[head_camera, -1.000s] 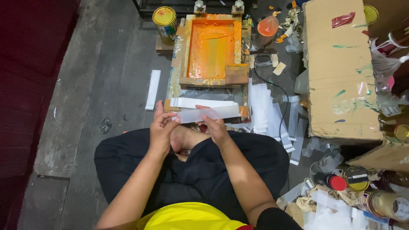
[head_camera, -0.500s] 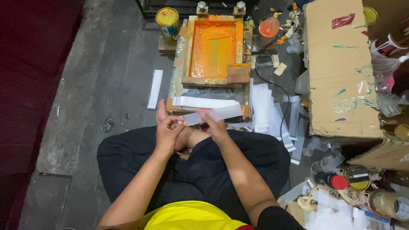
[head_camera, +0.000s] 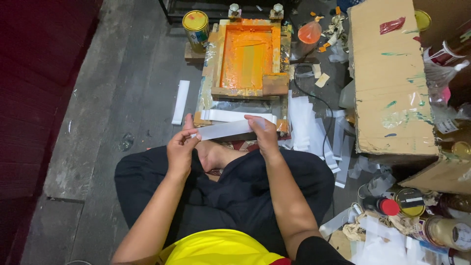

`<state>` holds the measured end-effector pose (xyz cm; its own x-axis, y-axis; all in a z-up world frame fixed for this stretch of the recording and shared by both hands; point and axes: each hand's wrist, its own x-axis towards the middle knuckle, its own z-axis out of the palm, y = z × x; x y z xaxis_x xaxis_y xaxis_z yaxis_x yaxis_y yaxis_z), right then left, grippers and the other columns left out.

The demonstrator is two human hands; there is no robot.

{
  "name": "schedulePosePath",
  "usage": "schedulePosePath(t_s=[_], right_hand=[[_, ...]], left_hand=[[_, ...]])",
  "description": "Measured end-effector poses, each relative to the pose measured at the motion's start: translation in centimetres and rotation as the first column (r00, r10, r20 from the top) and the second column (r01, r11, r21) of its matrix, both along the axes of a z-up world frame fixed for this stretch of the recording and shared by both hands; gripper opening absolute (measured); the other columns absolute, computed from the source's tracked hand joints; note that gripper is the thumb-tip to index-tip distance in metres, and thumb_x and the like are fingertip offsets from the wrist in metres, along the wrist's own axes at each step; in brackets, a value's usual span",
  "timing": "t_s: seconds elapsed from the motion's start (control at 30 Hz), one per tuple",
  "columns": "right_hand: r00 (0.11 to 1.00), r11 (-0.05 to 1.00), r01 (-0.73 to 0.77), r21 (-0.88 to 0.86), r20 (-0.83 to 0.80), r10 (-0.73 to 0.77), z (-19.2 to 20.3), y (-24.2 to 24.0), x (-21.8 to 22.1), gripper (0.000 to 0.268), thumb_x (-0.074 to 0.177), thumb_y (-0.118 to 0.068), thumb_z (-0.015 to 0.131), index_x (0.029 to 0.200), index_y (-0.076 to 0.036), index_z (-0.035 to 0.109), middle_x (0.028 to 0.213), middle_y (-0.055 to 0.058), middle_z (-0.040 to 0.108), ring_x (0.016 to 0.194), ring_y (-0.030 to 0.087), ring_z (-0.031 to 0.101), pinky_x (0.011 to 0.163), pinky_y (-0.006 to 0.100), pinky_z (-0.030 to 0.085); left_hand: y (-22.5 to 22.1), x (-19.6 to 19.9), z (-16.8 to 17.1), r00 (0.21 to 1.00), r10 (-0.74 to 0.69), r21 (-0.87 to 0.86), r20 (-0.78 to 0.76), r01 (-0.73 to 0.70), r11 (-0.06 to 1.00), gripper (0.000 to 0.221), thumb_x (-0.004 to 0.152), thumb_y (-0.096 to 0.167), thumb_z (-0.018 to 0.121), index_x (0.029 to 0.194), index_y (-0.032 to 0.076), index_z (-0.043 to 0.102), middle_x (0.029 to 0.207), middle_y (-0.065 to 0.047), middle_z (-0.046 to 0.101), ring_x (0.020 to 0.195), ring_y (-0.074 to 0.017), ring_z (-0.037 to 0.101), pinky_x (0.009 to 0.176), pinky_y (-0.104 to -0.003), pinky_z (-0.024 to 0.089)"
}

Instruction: Manual screen printing of orange ink onto small white strips using a screen frame and squeegee.

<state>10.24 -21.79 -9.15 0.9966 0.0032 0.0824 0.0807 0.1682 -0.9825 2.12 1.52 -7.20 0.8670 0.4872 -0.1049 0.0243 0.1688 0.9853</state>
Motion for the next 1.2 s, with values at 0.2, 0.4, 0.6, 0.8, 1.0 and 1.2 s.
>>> schedulePosePath(t_s=[0.2,0.4,0.6,0.8,1.0,1.2], right_hand=[[1.0,0.996,-0.024,-0.081,-0.001,0.024,-0.4,-0.6,0.0,0.02,0.096,-0.02,0.074,0.11,-0.01,0.083,0.081,0.001,0.074,0.08,0.005,0.057,0.081,0.023,0.05],[0.997,0.987,-0.079,-0.142,-0.035,0.075,-1.9,-0.3,-0.5,0.019,0.095,-0.016,0.075,0.11,-0.006,0.081,0.07,0.012,0.074,0.066,0.013,0.071,0.069,0.026,0.057],[0.994,0.968,-0.104,-0.228,-0.036,0.099,-2.7,0.3,-1.5,0.018,0.095,-0.017,0.076,0.109,-0.007,0.08,0.069,0.012,0.075,0.068,0.011,0.07,0.069,0.028,0.058],[0.995,0.914,-0.092,-0.396,0.0,0.1,-2.3,3.2,-1.9,0.014,0.09,-0.014,0.08,0.104,-0.011,0.082,0.076,0.014,0.078,0.073,0.017,0.074,0.066,0.032,0.059],[0.99,0.854,0.014,-0.521,0.125,0.06,0.7,7.8,0.5,0.018,0.089,-0.018,0.083,0.106,-0.013,0.082,0.088,0.014,0.078,0.088,0.025,0.074,0.083,0.04,0.057],[0.971,0.899,-0.049,-0.436,0.192,0.146,1.8,12.7,6.3,0.015,0.09,-0.006,0.078,0.104,-0.011,0.081,0.067,0.006,0.069,0.063,0.012,0.066,0.06,0.024,0.052]], left_hand=[[1.4,-0.7,-0.4,1.0,0.014,0.002,0.016,-0.014,1.0,0.031,0.08,0.003,0.084,0.11,0.002,0.076,0.085,-0.002,0.063,0.074,-0.0049,0.063,0.073,-0.02,0.052],[3.2,-1.9,0.0,1.0,0.027,0.004,-0.001,-0.027,1.0,0.033,0.081,0.002,0.083,0.113,0.003,0.077,0.079,-0.001,0.061,0.074,-0.0062,0.063,0.071,-0.021,0.052],[6.1,-3.0,0.1,1.0,-0.01,-0.038,-0.028,0.009,0.999,0.033,0.077,0.004,0.086,0.11,0.004,0.079,0.074,-0.003,0.062,0.073,-0.0086,0.066,0.068,-0.023,0.055],[11.9,-2.4,-3.8,0.986,-0.144,0.079,-0.086,0.151,0.985,0.035,0.078,0.007,0.084,0.113,0.008,0.079,0.067,-0.002,0.06,0.063,-0.008,0.06,0.062,-0.022,0.05],[17.1,0.7,-4.9,0.972,-0.201,0.257,-0.121,0.226,0.94,0.028,0.077,0.01,0.086,0.104,0.016,0.083,0.065,0.0,0.066,0.061,-0.0053,0.057,0.058,-0.023,0.047],[18.7,3.7,-7.7,0.993,-0.114,0.015,0.02,0.114,0.993,0.03,0.077,0.009,0.084,0.106,0.005,0.079,0.081,-0.005,0.067,0.076,-0.0084,0.063,0.073,-0.024,0.055]])
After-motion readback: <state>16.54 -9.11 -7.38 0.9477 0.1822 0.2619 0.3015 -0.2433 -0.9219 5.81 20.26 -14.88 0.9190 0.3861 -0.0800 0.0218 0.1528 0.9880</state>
